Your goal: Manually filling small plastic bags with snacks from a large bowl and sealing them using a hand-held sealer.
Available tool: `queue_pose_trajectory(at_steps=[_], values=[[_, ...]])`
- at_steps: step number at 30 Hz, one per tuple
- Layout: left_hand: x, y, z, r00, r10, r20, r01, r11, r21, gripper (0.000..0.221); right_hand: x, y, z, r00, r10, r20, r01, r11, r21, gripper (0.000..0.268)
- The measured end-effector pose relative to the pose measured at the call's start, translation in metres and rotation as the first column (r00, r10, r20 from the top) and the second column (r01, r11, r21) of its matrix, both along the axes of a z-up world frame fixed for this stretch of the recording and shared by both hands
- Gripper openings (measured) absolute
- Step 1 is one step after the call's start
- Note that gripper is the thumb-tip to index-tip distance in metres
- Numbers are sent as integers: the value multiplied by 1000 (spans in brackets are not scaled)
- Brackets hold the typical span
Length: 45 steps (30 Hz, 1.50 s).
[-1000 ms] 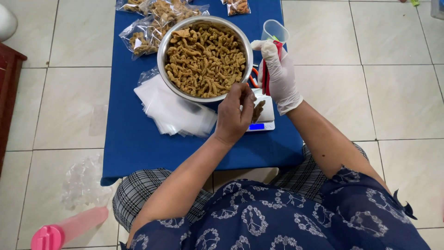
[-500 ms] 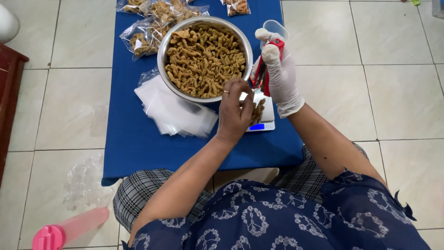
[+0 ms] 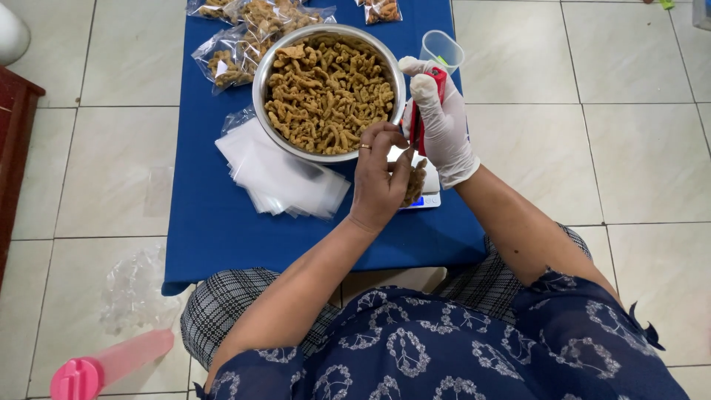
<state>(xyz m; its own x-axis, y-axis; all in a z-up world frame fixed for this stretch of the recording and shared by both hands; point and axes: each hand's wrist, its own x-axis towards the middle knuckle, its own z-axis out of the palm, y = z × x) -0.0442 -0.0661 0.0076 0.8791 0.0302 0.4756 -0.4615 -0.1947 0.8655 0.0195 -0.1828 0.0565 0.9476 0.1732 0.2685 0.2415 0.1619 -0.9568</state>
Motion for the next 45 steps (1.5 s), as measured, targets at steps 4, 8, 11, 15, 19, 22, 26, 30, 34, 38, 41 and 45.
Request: queue_pose_trajectory(at_steps=[4,8,11,15,19,22,26,30,34,38,41,45], values=[[-2,0,1,1000,-19,21,19,1000,-8,23,0,-1,3,1000,-4,-4,4,1000,-9,47],[-2,3,-8,999,-9,41,4,993,118,44,1,-5,4,999,-37,-19,36,996,-85,53],[1,3,-27,998,16,58,-32,958,286,60,2,-8,6,999,-33,-13,32,996,-84,54],[-2,3,-24,999,-11,-36,24,918,396,40,0,-9,14,998,-40,-43,38,999,-28,60],[4,7,-24,975,-97,-200,140,966,216,35,26,-32,6,998,13,56,-14,1000,6,65],[9,12,-27,985,-68,-156,98,976,195,38,44,-57,1,997,-76,-11,75,994,-75,65],[18,14,-32,921,-149,-359,128,988,-83,38,69,-84,-60,971,-235,36,199,722,-663,43],[31,19,-41,872,-194,-449,98,969,-228,37,83,-84,-116,945,-307,111,172,179,-969,59],[32,29,-39,880,-182,-439,84,969,-233,38,89,-73,-125,953,-288,99,118,51,-992,56],[32,43,-27,885,-179,-429,74,965,-251,37,84,-64,-110,961,-276,5,24,64,-998,65],[32,60,-12,886,-161,-434,57,968,-243,36,89,-70,-104,968,-249,36,52,59,-997,64],[39,82,-9,886,-163,-433,84,977,-196,36,71,-57,-45,965,-219,142,237,514,-824,34]])
